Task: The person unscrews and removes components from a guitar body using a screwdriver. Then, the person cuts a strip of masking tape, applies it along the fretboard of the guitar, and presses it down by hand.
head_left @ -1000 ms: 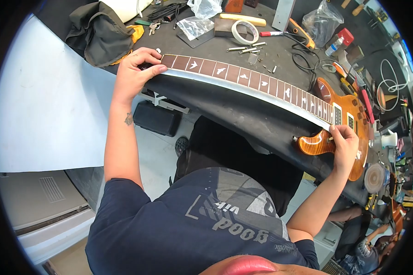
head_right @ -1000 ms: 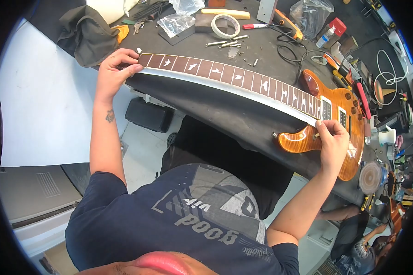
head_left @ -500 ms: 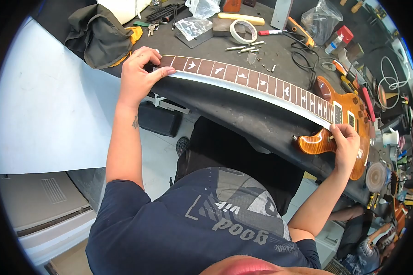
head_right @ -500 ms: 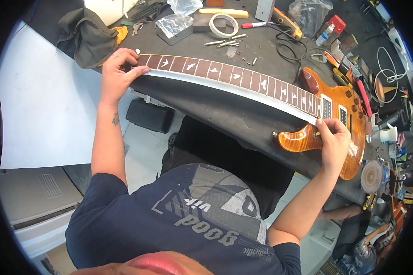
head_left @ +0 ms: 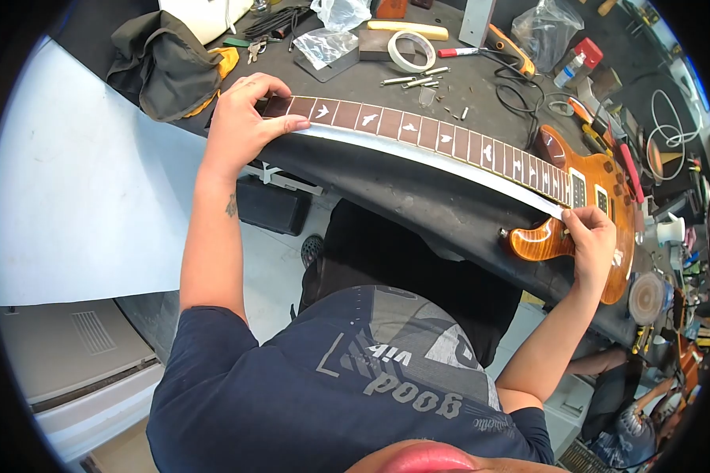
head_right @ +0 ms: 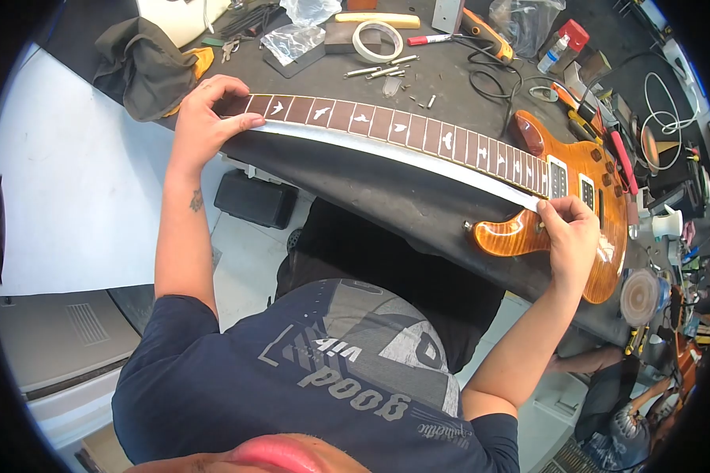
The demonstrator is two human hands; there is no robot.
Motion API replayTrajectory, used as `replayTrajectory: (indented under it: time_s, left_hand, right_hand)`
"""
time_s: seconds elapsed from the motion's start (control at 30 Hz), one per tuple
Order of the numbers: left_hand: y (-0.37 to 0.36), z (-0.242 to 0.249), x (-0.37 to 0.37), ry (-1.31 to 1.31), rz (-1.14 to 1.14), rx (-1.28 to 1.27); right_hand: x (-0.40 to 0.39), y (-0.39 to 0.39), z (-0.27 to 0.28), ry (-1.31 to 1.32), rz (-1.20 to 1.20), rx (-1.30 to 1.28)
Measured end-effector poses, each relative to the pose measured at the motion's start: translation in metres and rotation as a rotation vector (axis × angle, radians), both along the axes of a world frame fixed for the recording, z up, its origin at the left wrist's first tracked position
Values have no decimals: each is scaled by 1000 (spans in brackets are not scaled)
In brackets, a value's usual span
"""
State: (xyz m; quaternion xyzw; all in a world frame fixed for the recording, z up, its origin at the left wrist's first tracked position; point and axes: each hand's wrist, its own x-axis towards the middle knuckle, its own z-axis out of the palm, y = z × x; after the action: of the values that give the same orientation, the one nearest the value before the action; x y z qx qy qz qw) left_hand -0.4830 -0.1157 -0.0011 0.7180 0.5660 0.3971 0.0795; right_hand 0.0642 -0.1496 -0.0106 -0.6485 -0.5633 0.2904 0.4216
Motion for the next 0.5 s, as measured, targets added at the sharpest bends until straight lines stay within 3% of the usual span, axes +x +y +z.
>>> replayTrajectory:
  time_s: [0.5]
  left_hand:
    - [5,9,18,123,-56,45]
  right_hand:
    - [-4,0,3,-13,-23,-8]
